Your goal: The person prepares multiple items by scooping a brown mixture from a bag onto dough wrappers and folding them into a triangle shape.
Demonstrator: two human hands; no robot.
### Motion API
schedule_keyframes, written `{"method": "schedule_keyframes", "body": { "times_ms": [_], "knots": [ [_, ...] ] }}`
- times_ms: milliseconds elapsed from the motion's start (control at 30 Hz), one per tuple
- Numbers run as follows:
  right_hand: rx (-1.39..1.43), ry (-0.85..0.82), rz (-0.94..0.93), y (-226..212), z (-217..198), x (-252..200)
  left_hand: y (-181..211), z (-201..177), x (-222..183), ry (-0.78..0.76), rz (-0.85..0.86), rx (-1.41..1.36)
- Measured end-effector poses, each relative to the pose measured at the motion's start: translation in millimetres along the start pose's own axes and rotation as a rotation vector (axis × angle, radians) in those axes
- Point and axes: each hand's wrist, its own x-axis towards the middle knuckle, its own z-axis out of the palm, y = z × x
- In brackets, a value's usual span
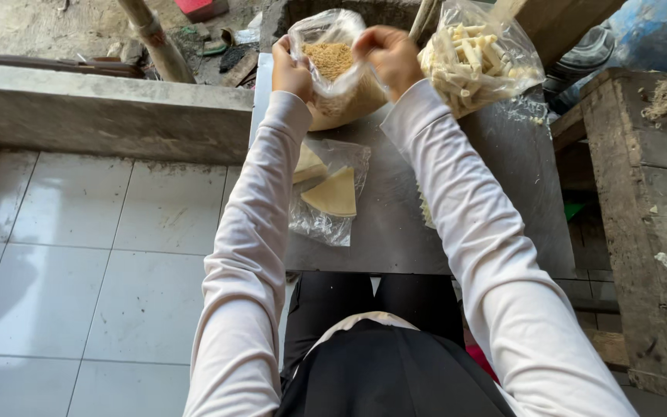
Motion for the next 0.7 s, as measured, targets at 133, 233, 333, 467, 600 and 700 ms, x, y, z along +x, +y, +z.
{"method": "schedule_keyframes", "body": {
  "times_ms": [133, 233, 333, 467, 600, 700],
  "knots": [
    [-0.027, 0.444, -0.012, 11, -8, 9, 7, -4, 6, -0.018, -0.194, -0.172],
    [-0.128, 0.513, -0.064, 18, -8, 0, 13, 6, 5, -0.041, -0.111, -0.249],
    [-0.214, 0.464, -0.146, 11, -17, -20, 7, 2, -10, -0.108, -0.043, -0.218],
    [-0.5, 0.306, 0.028, -37, -27, -64, 11, -10, -32, -0.169, 0.086, 0.016],
    [-0.623, 0.12, -0.092, -74, -39, -97, 84, -23, -85, -0.104, -0.19, 0.475],
    [-0.653, 0.165, -0.1, -86, -45, -121, 120, -14, -121, 0.065, 0.495, 0.671]
  ]
}}
